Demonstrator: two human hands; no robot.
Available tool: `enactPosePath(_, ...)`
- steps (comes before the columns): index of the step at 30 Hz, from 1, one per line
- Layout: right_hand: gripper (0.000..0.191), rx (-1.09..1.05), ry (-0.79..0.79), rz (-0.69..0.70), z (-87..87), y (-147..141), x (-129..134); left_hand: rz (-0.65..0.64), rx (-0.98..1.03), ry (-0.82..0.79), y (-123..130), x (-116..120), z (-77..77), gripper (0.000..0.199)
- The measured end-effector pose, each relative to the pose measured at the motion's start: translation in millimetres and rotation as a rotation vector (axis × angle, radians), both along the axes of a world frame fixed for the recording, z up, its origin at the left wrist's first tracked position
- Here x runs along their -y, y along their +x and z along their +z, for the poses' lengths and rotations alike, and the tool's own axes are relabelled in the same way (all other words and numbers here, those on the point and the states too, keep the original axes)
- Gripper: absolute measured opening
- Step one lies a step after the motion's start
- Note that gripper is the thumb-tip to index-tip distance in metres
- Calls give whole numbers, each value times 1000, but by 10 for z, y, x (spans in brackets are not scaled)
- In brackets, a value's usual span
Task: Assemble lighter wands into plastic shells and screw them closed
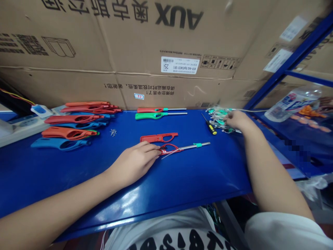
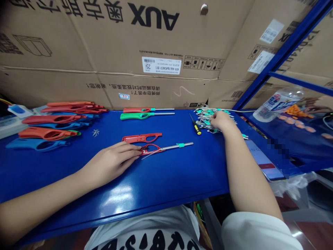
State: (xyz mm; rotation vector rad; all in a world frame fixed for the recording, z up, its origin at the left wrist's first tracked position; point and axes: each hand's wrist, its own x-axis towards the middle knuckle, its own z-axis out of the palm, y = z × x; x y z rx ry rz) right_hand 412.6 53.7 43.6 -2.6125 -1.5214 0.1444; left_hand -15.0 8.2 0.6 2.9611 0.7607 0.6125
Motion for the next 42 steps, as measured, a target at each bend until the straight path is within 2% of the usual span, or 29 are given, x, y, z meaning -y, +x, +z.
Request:
enactPosePath(4, 7, -23, 9, 2, 18, -8, 38, 1, -6, -1, -1, 1, 9, 27)
enactPosePath(9, 16, -30, 9, 18, 69, -44, 64, 4, 4, 6, -1, 2, 1, 26)
enactPosePath(18, 18, -49, -13, 21, 31, -40, 50, 3, -2, 3, -3, 5, 7, 26)
enactPosePath(27, 12, -61, 16, -32, 49, -36, 47, 1, 0, -3, -7, 5, 0, 25)
enactPosePath(33, 26, -90, -16, -2, 65, -89, 69, 6, -13, -1, 3, 2, -2, 26)
enactPosePath(42, 16, -114, 215, -39, 268, -247, 176, -2, -1, 3, -1, 2, -3, 26)
